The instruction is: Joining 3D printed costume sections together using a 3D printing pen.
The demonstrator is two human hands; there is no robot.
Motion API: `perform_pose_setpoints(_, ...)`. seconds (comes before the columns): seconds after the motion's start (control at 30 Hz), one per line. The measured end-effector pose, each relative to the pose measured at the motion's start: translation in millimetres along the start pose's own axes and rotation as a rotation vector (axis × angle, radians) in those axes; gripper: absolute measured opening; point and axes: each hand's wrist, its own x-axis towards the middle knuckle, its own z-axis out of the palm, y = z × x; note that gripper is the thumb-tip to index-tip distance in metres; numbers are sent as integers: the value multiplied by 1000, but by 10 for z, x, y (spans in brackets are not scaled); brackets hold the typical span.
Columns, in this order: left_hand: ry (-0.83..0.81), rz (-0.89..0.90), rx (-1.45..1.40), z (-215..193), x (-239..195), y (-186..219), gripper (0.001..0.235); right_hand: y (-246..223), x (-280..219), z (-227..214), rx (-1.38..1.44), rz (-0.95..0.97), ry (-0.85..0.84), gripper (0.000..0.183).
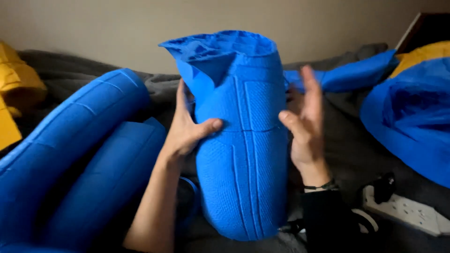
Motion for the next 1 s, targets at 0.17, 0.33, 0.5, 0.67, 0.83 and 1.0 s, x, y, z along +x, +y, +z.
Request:
perform_pose_setpoints(0.17, -1, 56, -24, 26, -4, 84, 146, -453, 683, 302, -572, -328, -68, 75)
perform_pose_setpoints(0.33, 19, 38, -41, -9, -21, -26, 151, -392, 921, 584, -976, -406, -179, 57)
perform_pose_setpoints(0.5, 60, -109, -161, 54, -50, 186, 160, -212, 871, 478, -1064, -471, -144, 60)
perform_pose_setpoints(0.67, 48, -76, 81, -12, -29, -46, 162, -271, 840, 480, -1033, -450, -150, 65)
perform_pose_setpoints(0.83, 20, -45, -26, 17, -64, 160, 160, -279, 807, 449, -1029, -411, -152, 62)
perform_pose_setpoints(1.0, -4, -69, -133, 25, -67, 247, 148, -249, 790, 417, -1077, -392, -149, 60)
